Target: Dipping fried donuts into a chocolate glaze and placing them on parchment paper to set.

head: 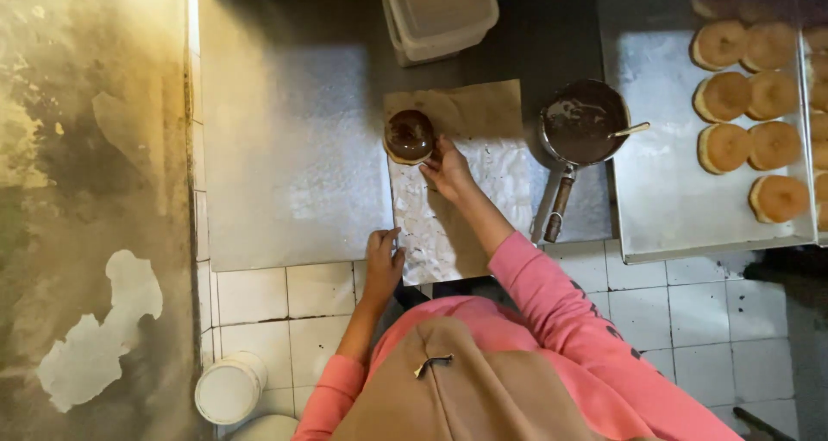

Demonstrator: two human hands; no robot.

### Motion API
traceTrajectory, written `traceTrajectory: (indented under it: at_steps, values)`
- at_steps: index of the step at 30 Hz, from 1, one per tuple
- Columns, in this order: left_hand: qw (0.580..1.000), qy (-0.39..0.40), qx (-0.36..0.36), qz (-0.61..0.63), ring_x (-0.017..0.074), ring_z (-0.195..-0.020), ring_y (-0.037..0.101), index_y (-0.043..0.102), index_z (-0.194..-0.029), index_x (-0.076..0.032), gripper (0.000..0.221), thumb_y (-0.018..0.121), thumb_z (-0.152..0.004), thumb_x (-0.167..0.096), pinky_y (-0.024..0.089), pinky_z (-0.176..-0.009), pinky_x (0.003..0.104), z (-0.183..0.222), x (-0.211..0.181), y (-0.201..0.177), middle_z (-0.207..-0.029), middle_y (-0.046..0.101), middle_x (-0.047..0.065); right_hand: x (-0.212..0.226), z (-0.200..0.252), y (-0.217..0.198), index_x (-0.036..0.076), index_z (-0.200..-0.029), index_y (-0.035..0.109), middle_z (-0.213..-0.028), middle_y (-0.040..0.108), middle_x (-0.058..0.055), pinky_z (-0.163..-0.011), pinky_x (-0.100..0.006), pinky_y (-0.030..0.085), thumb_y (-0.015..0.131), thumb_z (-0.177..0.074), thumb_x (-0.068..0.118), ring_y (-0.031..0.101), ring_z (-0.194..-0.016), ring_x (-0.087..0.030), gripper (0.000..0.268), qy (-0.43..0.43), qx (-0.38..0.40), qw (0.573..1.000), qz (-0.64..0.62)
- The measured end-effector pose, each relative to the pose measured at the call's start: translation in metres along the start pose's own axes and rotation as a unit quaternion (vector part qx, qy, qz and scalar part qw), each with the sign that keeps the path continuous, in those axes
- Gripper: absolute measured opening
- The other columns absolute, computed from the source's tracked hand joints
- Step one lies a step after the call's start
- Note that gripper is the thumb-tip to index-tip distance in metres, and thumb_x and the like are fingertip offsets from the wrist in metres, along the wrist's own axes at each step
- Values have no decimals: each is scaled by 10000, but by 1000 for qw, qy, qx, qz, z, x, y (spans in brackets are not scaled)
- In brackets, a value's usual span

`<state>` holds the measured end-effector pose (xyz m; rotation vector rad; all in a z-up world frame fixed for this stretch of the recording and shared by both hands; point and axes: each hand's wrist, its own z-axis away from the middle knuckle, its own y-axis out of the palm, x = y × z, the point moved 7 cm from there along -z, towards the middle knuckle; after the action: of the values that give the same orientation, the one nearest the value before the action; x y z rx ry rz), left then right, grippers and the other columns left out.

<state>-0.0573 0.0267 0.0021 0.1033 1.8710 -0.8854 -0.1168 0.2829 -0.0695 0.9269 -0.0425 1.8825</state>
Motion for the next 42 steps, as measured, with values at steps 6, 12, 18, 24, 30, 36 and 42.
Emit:
traceTrajectory:
  at_steps: [6,12,18,24,30,36,42]
  values:
    - [997,-71,-17,24,384,-889,616,655,-1284,-6,484,700,-806,55,534,-780,434,4,3,0,-1072,569,199,6,2,-9,107,-1621,150,-1667,92,-206,-1229,-586,217,424,-1081,522,165,-1543,-432,734,11,106,993,-59]
    - [996,-90,-3,13,378,-967,632,677,-1278,-58,432,711,-854,13,542,-810,448,5,4,-1,-1128,575,172,81,111,-42,139,-1529,418,-1494,302,-130,-1143,-546,373,521,-1078,478,380,-1386,-383,573,36,218,973,63]
    - [972,-215,-94,20,236,-978,600,597,-1265,81,247,491,-1047,34,506,-889,331,-10,-39,-40,-1199,623,165,289,168,-239,-40,-1249,639,-1205,697,-151,-926,-316,561,540,-1024,285,689,-1020,-217,406,-260,150,936,181]
    - [953,-141,-242,-111,258,-936,507,539,-1289,131,214,418,-1129,57,440,-829,367,-25,-26,-57,-1172,512,211,339,77,-614,21,-950,721,-871,740,-114,-744,-349,561,727,-890,362,686,-786,-227,346,-316,-496,737,332]
    - [878,-177,-302,-326,338,-862,597,653,-1149,25,183,568,-989,0,504,-744,444,-33,3,-45,-1043,587,175,336,68,-599,59,-970,700,-782,651,-16,-484,-217,395,745,-859,175,538,-594,-89,167,-157,-377,896,171]
    - [862,-149,-337,-349,370,-862,605,684,-1104,-61,195,561,-954,-67,540,-696,514,-27,24,-44,-941,564,116,353,127,-505,-35,-1138,598,-983,581,-216,-592,-422,574,995,-712,63,680,-836,-377,591,-456,-237,787,340]
    - [864,-147,-346,-334,396,-866,615,684,-1093,-59,204,566,-928,-81,543,-702,540,-25,22,-45,-928,553,131,317,148,-426,9,-1198,562,-1430,441,-268,-840,-695,526,905,-722,386,490,-1248,-536,698,-279,-279,613,685]
